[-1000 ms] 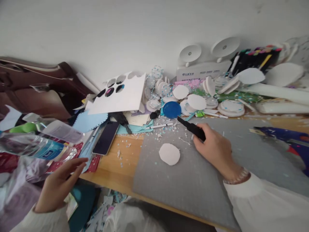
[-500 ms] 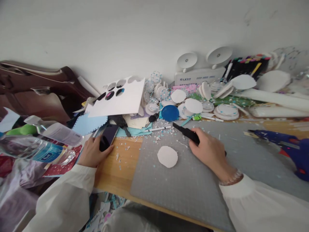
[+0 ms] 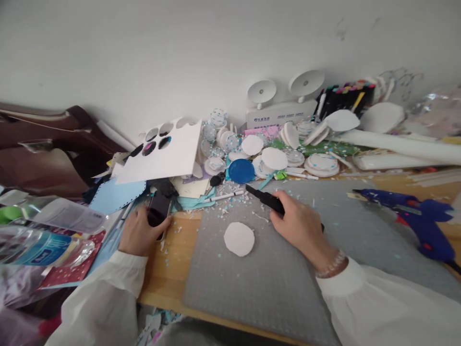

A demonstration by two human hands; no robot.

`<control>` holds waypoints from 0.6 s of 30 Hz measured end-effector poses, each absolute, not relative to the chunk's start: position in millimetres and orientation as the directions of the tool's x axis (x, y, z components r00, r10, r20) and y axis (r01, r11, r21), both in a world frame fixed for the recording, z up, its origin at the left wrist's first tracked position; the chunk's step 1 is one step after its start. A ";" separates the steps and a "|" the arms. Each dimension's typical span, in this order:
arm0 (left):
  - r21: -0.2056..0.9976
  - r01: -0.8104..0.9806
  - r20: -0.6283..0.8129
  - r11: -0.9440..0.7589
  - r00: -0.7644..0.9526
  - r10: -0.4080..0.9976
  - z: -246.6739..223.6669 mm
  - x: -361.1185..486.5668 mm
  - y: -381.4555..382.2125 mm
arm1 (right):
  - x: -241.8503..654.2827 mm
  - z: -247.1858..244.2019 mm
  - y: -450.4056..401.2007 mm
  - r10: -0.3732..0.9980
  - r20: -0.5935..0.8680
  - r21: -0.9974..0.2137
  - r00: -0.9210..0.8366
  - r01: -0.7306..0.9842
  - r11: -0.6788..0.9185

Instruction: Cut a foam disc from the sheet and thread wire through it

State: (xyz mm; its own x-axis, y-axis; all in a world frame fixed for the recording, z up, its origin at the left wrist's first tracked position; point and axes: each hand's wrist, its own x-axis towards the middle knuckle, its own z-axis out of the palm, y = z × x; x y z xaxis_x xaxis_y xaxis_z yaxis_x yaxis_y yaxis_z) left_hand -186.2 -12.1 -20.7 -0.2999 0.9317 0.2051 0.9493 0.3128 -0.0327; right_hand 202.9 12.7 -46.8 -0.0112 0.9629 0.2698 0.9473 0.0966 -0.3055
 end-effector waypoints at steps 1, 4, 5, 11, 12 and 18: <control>-0.032 0.950 0.206 0.311 -0.298 0.932 -20.9 -189.6 -11.8 | 202.4 -45.9 13.0 0.963 0.270 -0.306 -0.014 0.947 0.100; -0.043 0.941 0.211 0.335 -0.319 0.924 -15.9 -212.0 -17.1 | 201.0 -44.2 14.3 0.962 0.271 -0.309 -0.024 0.945 0.110; -0.052 0.936 0.203 0.349 -0.332 0.921 -13.3 -221.7 -20.7 | 200.5 -43.8 14.7 0.962 0.271 -0.312 -0.024 0.944 0.111; -0.099 0.927 0.016 0.362 -0.362 0.932 -2.9 -266.8 -36.5 | 198.8 -41.8 16.3 0.964 0.267 -0.347 -0.018 0.931 0.113; -0.112 0.921 0.008 0.373 -0.374 0.927 -1.7 -270.4 -36.2 | 198.8 -41.1 16.4 0.964 0.266 -0.352 -0.015 0.929 0.112; -0.135 0.912 -0.090 0.387 -0.400 0.912 10.1 -284.6 -31.1 | 198.6 -38.0 16.4 0.964 0.266 -0.361 -0.011 0.926 0.110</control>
